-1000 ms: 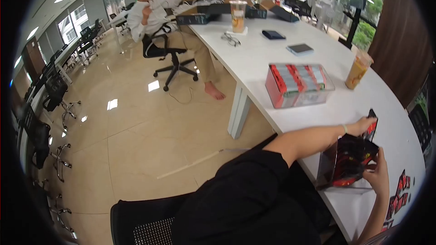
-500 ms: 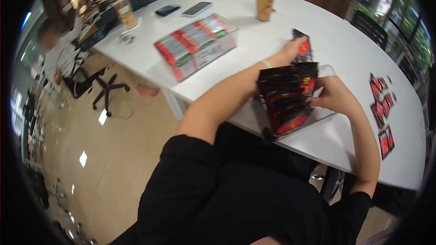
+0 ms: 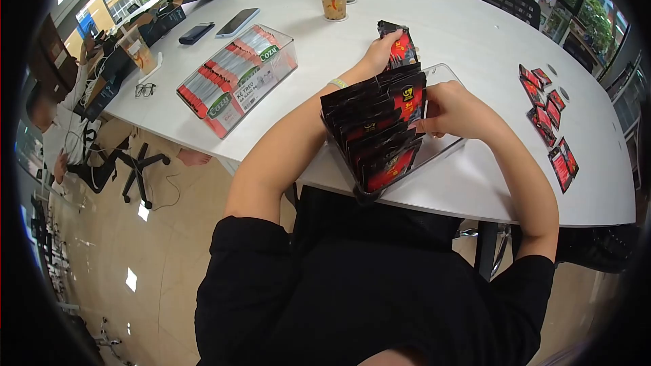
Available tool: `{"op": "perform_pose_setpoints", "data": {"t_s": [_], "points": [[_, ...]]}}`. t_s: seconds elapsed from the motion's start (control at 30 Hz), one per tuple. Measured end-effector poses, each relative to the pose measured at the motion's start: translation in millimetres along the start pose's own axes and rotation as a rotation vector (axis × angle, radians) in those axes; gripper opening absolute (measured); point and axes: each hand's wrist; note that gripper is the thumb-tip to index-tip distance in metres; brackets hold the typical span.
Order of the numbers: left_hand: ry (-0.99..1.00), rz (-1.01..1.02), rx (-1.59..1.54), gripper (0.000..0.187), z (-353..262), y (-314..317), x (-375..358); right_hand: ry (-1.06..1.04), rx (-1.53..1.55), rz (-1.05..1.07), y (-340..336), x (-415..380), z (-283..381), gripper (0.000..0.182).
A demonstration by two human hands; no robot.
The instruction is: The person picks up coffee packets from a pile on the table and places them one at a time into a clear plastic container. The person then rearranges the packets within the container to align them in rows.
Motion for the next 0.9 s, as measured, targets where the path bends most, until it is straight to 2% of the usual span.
{"op": "perform_pose_setpoints", "data": {"t_s": [0.07,0.13,0.37,0.47,0.53,0.73,0.87,0.9], "points": [[0.011,0.006,0.004,0.039,-0.5,0.1,0.6,0.073,0.085,0.025,-1.3,1.4,-2.0,0.028],[0.008,-0.007,0.0,0.039,-0.1,0.3,1.1,-0.074,0.079,0.022,-1.0,4.8,-12.4,0.024],[0.005,-0.004,0.024,0.04,0.8,-1.5,2.3,-0.211,0.171,-0.041,2.8,12.4,-29.4,0.025],[-0.018,-0.014,0.029,0.041,-0.8,-1.1,0.8,-0.19,0.208,-0.021,2.4,10.4,-24.6,0.029],[-0.021,-0.011,0.021,0.04,-1.4,-0.3,-0.1,-0.125,0.075,-0.001,1.3,5.5,-15.1,0.034],[-0.036,0.023,0.004,0.041,-1.6,-1.2,-1.4,-0.085,-0.027,-0.038,2.2,3.2,-7.8,0.046],[-0.05,-0.011,0.007,0.042,-3.0,1.3,-4.6,-0.153,-0.008,-0.069,3.6,3.1,-12.9,0.05],[-0.051,-0.011,0.006,0.042,-2.6,1.3,-4.4,-0.193,0.065,-0.031,2.4,4.3,-16.3,0.06]]}}
Point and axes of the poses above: each hand's wrist, its own x-axis towards the middle knuckle, its own y-axis out of the palm, z = x × y, and after that the axes turned 10 degrees about x, right-handed
